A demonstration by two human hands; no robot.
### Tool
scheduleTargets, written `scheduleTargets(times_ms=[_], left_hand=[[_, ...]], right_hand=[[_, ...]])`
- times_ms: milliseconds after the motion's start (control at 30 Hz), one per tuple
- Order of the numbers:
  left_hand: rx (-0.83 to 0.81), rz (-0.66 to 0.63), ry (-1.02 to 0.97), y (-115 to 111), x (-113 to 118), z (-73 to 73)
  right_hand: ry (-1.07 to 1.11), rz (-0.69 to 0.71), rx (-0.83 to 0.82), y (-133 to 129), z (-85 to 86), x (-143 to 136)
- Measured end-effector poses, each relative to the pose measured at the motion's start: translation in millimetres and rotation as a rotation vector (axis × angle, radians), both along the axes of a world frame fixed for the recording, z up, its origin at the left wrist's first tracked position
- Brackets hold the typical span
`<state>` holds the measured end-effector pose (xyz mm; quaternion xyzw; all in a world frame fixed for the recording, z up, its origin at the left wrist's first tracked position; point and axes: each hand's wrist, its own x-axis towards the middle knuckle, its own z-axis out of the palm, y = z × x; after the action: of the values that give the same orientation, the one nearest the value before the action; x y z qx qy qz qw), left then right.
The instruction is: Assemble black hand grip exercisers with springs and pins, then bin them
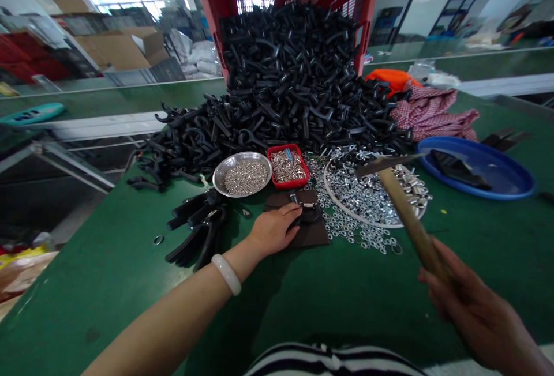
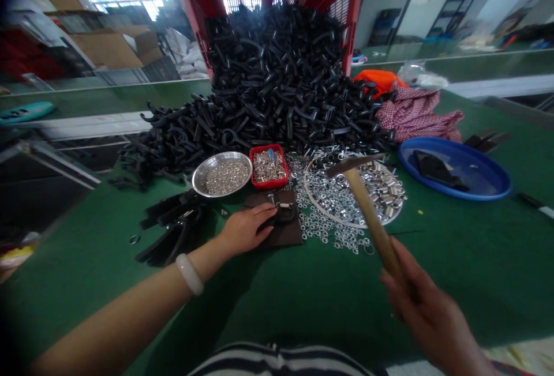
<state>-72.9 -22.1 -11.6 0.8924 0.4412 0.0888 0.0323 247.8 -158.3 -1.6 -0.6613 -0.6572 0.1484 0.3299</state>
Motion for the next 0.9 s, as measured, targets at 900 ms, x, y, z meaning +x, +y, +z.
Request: scheduleTargets(times_ms=[900], left_hand=[[-0.038,0.110,0.066,-5.6,1.8,3.5]], right_hand=[[-0.396,0.455,-0.049,35.1,23.0,-17.3]])
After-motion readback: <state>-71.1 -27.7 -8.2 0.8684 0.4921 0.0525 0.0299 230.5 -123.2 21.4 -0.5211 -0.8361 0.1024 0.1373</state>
